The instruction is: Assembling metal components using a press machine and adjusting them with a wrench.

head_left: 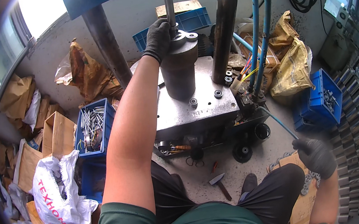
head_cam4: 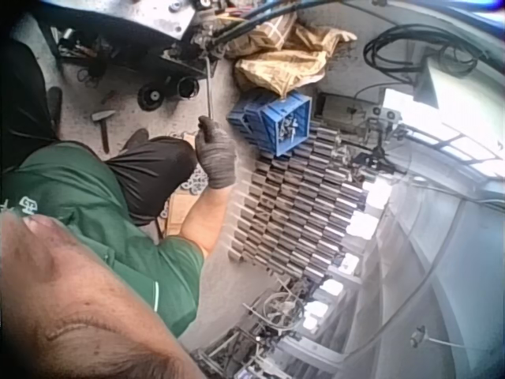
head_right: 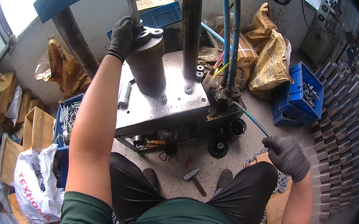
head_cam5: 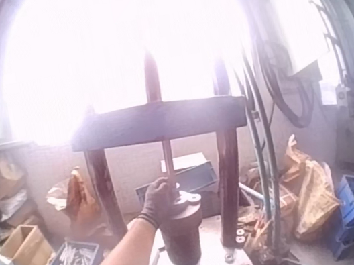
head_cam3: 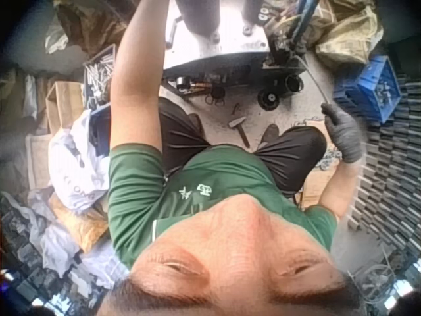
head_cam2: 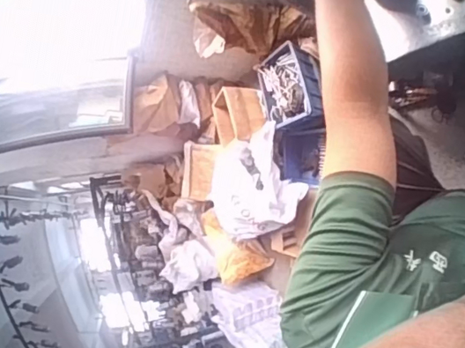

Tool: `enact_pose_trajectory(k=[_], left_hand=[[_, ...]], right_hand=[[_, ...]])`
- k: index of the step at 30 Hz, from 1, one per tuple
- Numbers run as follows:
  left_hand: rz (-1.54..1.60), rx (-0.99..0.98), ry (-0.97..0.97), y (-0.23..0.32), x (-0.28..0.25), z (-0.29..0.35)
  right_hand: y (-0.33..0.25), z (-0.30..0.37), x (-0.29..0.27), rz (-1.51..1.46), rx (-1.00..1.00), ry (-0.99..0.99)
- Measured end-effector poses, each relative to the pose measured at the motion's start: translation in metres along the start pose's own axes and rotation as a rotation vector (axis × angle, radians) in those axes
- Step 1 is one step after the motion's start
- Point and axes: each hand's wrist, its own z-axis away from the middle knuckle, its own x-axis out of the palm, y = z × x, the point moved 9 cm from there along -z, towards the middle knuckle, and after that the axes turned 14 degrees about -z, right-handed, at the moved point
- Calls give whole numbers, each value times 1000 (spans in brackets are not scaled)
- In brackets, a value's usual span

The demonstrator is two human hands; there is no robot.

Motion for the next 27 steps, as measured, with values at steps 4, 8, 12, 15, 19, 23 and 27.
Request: enact_pose_trajectory(k=[4, 8, 12, 15, 19, 23, 27], left_hand=[[-11, -13, -5, 0, 2, -1], [-24, -8, 12, 0, 3, -2], [17, -28, 11, -2, 3, -1], [91, -62, 10, -14, -4, -6], [95, -69, 6, -21, 1, -13], [49, -2, 13, -5, 6, -8], [206, -41, 83, -3, 2, 1]], right_hand=[[8, -2, 9, 83, 32, -121], [20, -8, -12, -156, 1, 83], [-40, -42, -60, 174, -381, 485], [-79, -85, -89, 349, -607, 663], [-66, -146, -134, 259, -560, 752], [-43, -188, -157, 294, -388, 746], [-16, -207, -170, 279, -183, 709]])
